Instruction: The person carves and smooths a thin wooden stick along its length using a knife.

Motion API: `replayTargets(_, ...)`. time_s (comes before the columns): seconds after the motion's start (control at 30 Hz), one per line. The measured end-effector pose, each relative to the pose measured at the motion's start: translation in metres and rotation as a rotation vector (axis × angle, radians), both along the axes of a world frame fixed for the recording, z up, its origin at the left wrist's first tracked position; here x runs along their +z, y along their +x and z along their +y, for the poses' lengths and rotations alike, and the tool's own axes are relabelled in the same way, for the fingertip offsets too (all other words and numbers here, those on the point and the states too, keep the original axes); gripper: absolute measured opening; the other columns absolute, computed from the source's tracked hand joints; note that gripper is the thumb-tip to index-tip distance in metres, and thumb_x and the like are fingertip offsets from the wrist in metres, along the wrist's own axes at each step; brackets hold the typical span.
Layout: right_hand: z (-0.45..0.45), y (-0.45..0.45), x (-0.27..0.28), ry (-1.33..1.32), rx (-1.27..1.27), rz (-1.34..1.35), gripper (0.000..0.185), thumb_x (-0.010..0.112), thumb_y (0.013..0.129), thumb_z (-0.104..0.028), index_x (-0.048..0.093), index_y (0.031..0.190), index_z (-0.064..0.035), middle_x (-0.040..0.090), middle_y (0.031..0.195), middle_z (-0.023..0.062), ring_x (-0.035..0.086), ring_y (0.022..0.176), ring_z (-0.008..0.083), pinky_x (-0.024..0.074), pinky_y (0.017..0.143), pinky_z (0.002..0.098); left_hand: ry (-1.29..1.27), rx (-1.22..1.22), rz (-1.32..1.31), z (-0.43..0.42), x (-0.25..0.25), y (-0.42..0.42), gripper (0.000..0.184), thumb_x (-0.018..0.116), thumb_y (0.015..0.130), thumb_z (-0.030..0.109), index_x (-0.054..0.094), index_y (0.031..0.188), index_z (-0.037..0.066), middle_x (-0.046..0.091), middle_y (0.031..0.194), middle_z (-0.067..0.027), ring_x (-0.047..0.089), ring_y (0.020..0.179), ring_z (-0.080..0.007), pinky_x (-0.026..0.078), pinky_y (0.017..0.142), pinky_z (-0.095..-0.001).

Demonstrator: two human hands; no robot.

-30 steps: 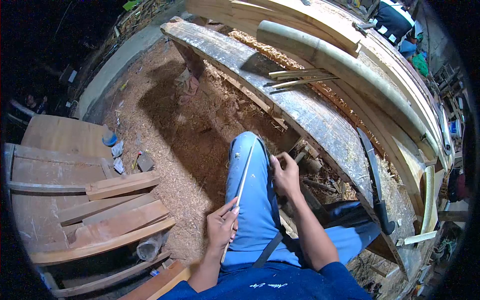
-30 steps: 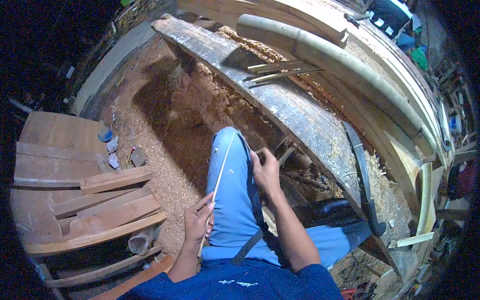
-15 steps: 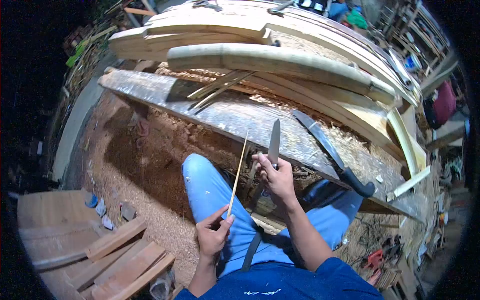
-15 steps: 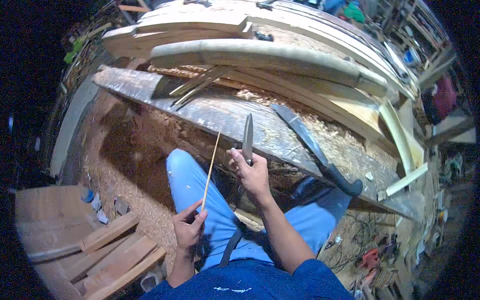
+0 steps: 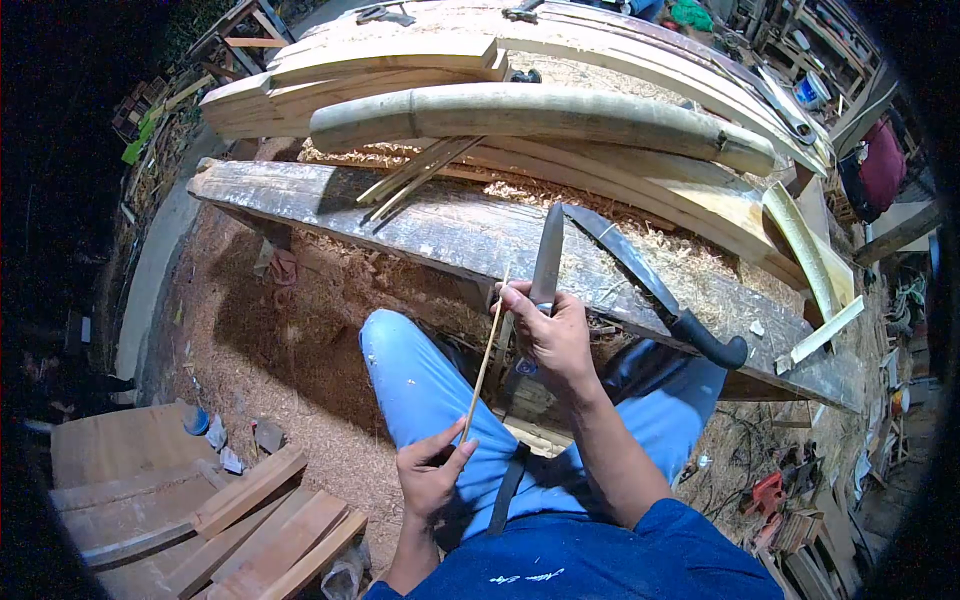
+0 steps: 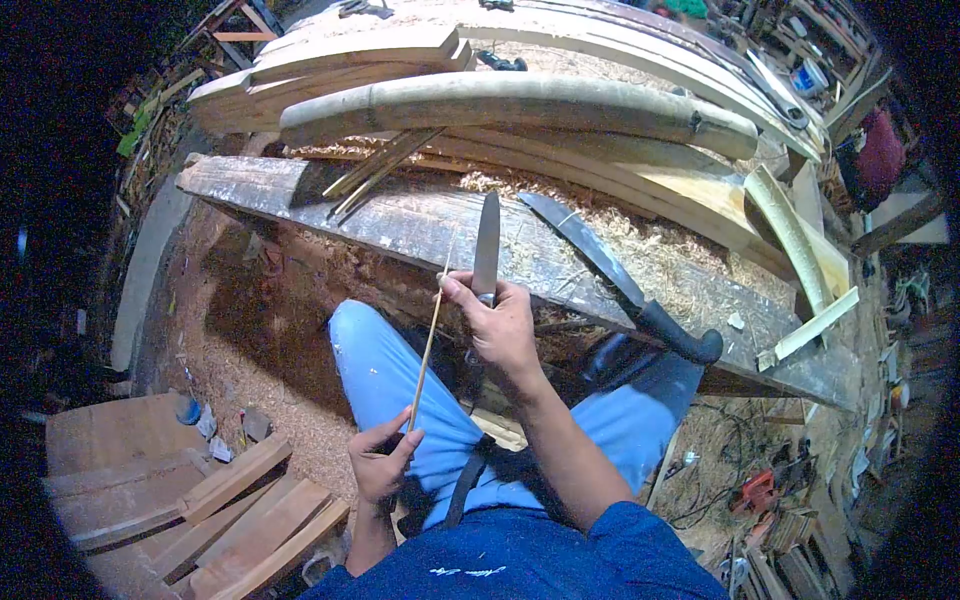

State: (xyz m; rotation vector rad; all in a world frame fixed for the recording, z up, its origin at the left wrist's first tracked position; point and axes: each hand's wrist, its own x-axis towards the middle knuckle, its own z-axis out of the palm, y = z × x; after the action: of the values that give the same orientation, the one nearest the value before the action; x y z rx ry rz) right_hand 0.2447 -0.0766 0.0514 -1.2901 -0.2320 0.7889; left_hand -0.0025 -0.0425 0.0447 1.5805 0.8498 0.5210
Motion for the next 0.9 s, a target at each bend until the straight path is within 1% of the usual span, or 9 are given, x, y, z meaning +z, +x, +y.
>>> replayTargets(0.03,0.000,-0.001,0.000,0.041,-0.018,-0.021,0.022,0.076,0.091,-0.021,0.076,0.099,-0.0004,0.073,0.086,0.0033,0.063,0.080,0.0078,0.0500,0.073,0.0248,0.026,-0.007,0.000,0.000,0.000,-0.001,0.037,0.081,0.083,0.006,0.073,0.119,0.004,0.061,0.062,0.0036,0.049,0.051,-0.0019,0.038,0.047,-0.0204)
replayTargets(0.3,-0.006,-0.003,0.014,0.102,-0.022,-0.027,0.020,0.074,0.093,-0.016,0.074,0.103,0.0016,0.072,0.089,0.0046,0.066,0.081,0.0099,0.0526,0.075,0.0271,0.056,-0.034,0.044,-0.001,0.001,-0.002,0.036,0.080,0.084,0.007,0.072,0.119,0.004,0.059,0.062,0.0039,0.047,0.051,-0.0023,0.037,0.046,-0.0209)
replayTargets(0.4,-0.009,-0.003,0.015,0.095,-0.031,-0.061,0.019,0.073,0.093,-0.014,0.073,0.103,0.0017,0.072,0.089,0.0051,0.066,0.081,0.0103,0.0530,0.075,0.0278,0.084,-0.077,0.124,-0.001,0.009,0.001,0.032,0.075,0.090,0.011,0.072,0.120,0.003,0.057,0.061,0.0047,0.046,0.050,-0.0022,0.035,0.046,-0.0209)
replayTargets(0.47,-0.011,-0.003,0.015,0.101,-0.032,-0.069,0.019,0.072,0.093,-0.014,0.072,0.103,0.0018,0.071,0.088,0.0052,0.066,0.080,0.0102,0.0529,0.075,0.0279,0.000,-0.094,0.101,-0.001,0.005,0.000,0.029,0.070,0.095,0.014,0.071,0.120,0.002,0.055,0.060,0.0053,0.046,0.050,-0.0022,0.035,0.046,-0.0212)
replayTargets(0.57,-0.012,-0.004,0.011,0.108,-0.060,-0.086,0.017,0.072,0.093,-0.014,0.072,0.099,0.0018,0.071,0.087,0.0049,0.065,0.080,0.0105,0.0521,0.075,0.0270,-0.057,-0.086,0.173,0.002,0.006,-0.001,0.025,0.070,0.094,0.012,0.073,0.117,0.003,0.058,0.057,0.0033,0.051,0.050,-0.0035,0.040,0.047,-0.0230)
replayTargets(0.67,-0.012,-0.006,0.005,0.050,-0.119,-0.182,0.017,0.073,0.093,-0.015,0.071,0.098,0.0014,0.071,0.088,0.0051,0.065,0.079,0.0111,0.0513,0.075,0.0264,-0.060,-0.090,0.145,0.004,0.006,0.002,0.025,0.069,0.095,0.014,0.073,0.117,0.002,0.057,0.062,0.0053,0.046,0.049,-0.0028,0.035,0.045,-0.0207)
replayTargets(0.77,-0.013,-0.005,0.005,0.060,-0.122,-0.122,0.018,0.073,0.093,-0.016,0.071,0.096,0.0010,0.071,0.087,0.0054,0.064,0.076,0.0103,0.0506,0.073,0.0252,0.022,-0.069,0.168,0.004,0.005,0.003,0.023,0.073,0.093,0.013,0.075,0.113,0.002,0.059,0.063,0.0047,0.047,0.050,-0.0028,0.036,0.047,-0.0198)
replayTargets(0.83,-0.014,-0.005,0.003,0.130,-0.177,0.023,0.020,0.073,0.094,-0.019,0.070,0.095,0.0008,0.071,0.086,0.0059,0.064,0.073,0.0097,0.0504,0.072,0.0248,0.041,-0.052,0.170,0.008,0.000,0.001,0.021,0.075,0.091,0.012,0.076,0.110,0.002,0.061,0.065,0.0034,0.050,0.053,-0.0033,0.038,0.049,-0.0205)
replayTargets(0.9,-0.016,-0.002,0.001,0.120,-0.163,0.000,0.021,0.072,0.095,-0.020,0.070,0.095,0.0009,0.071,0.084,0.0058,0.064,0.072,0.0094,0.0498,0.069,0.0244,0.057,-0.040,0.171,0.009,0.001,0.001,0.020,0.077,0.089,0.012,0.077,0.107,0.003,0.063,0.067,0.0021,0.052,0.055,-0.0038,0.040,0.051,-0.0211)
